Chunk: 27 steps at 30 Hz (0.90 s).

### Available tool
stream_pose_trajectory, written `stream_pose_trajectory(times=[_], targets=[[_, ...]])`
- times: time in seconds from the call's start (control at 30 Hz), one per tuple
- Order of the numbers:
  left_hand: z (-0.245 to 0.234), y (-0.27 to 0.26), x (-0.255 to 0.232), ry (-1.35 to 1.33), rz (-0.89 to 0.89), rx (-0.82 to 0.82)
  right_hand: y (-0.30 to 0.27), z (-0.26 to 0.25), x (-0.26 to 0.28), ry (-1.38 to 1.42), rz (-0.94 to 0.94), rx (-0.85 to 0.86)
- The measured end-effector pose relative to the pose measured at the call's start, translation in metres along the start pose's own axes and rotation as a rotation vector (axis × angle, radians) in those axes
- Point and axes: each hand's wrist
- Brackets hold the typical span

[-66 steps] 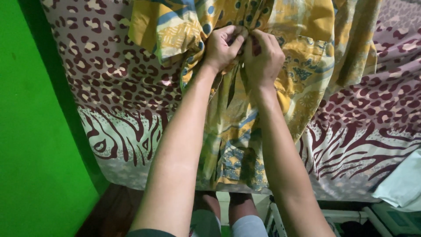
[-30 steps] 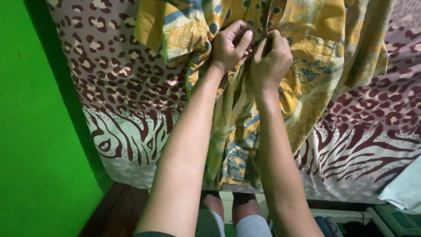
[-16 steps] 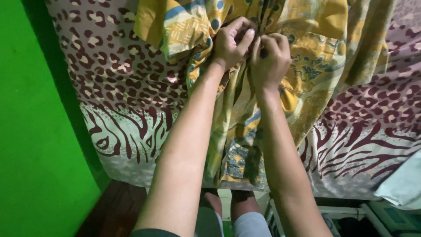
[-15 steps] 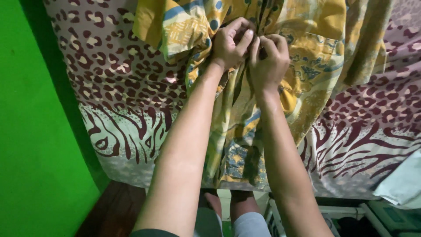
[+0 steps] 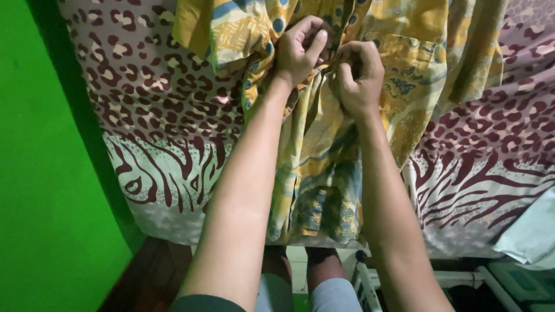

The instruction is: Put a button-down shirt onto a hanger and fasten the buttons.

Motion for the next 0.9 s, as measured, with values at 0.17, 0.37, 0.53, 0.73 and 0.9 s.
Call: stream_pose_trajectory(times=[0.17,0.37,0.53,0.73,0.9], targets=[[0.004,-0.013,0.002,-0.050,0.049,-0.066,-0.003,0.000,0.003,-0.084,-0.086,-0.020],[0.003,-0.035,0.003,0.432,0.266,-0.216,-0.013,0.006,0.016,-0.136,-0.058,-0.049],[0.001,-0.068,-0.026,0.671,0.432,-0.334,-0.014,0.006,0.034,-0.188,0.130,-0.032],[-0.001,-0.100,-0.054,0.708,0.303,-0.302,-0.008,0.007,0.083,-0.311,0.546,0.158],[-0.010,-0.102,-0.015,0.808,0.197,-0.189,-0.037,-0.006,0.032,-0.138,0.277,0.157]])
Point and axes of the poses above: each hand's wrist, its own y-axis towards the middle knuckle, its own z-axis out of the palm, x = y × z, and after that the axes turned 7 degrees about -x, right-handed
